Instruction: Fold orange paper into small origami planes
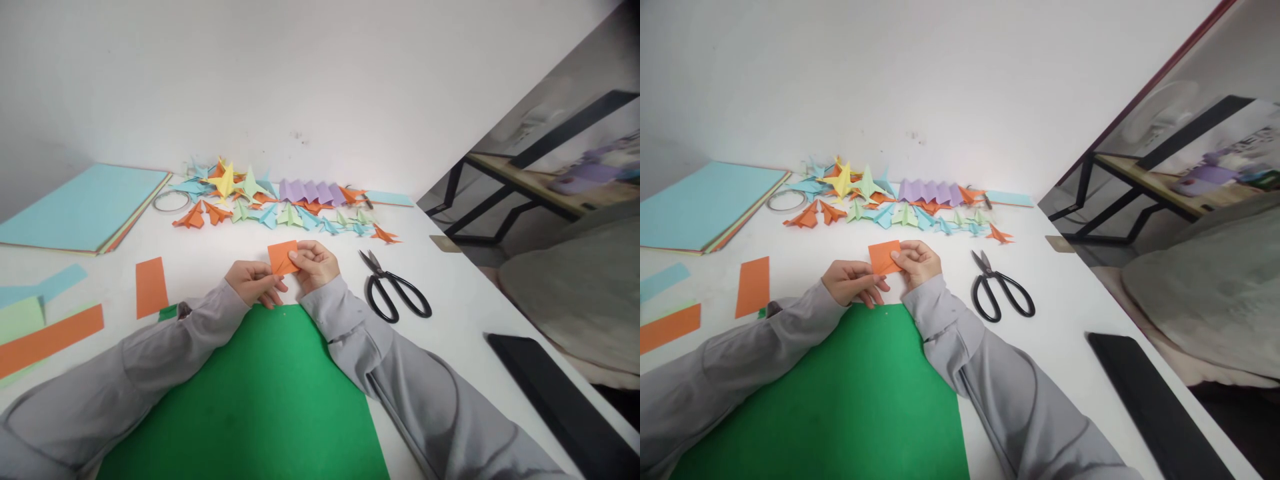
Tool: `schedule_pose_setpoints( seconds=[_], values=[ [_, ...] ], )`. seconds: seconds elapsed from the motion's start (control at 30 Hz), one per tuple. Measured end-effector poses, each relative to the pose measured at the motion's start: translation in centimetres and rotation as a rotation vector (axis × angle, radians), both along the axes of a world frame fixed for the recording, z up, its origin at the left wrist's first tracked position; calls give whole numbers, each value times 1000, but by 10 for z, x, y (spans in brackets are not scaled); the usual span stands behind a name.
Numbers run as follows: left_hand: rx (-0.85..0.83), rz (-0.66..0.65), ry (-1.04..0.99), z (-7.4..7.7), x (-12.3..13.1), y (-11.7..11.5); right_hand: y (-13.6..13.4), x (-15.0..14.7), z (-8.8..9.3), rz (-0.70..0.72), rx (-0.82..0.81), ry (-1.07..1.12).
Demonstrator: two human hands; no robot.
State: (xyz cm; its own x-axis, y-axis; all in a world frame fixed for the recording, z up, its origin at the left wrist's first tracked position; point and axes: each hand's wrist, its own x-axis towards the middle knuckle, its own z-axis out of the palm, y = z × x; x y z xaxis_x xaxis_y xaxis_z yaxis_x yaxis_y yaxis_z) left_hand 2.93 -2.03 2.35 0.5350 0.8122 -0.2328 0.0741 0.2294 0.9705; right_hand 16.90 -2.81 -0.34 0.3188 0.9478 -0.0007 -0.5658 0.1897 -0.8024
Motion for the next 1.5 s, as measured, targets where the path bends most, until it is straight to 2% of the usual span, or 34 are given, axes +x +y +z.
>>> schedule_pose_setpoints(
  seconds=[0.23,0.57,1.0,1.2,1.5],
  values=[
    [-67,-19,-72,-5,-1,7,0,0,-2,9,27,-4],
    [-30,9,-86,-3,-1,0,3,5,-4,12,10,34],
    [21,24,5,6,0,-3,-1,-1,-1,18,36,-64],
    [13,10,48,4,3,-1,-3,-2,-4,67,64,-146],
    [56,32,34,2,2,-2,-3,-1,-5,79,34,-131]
  ],
)
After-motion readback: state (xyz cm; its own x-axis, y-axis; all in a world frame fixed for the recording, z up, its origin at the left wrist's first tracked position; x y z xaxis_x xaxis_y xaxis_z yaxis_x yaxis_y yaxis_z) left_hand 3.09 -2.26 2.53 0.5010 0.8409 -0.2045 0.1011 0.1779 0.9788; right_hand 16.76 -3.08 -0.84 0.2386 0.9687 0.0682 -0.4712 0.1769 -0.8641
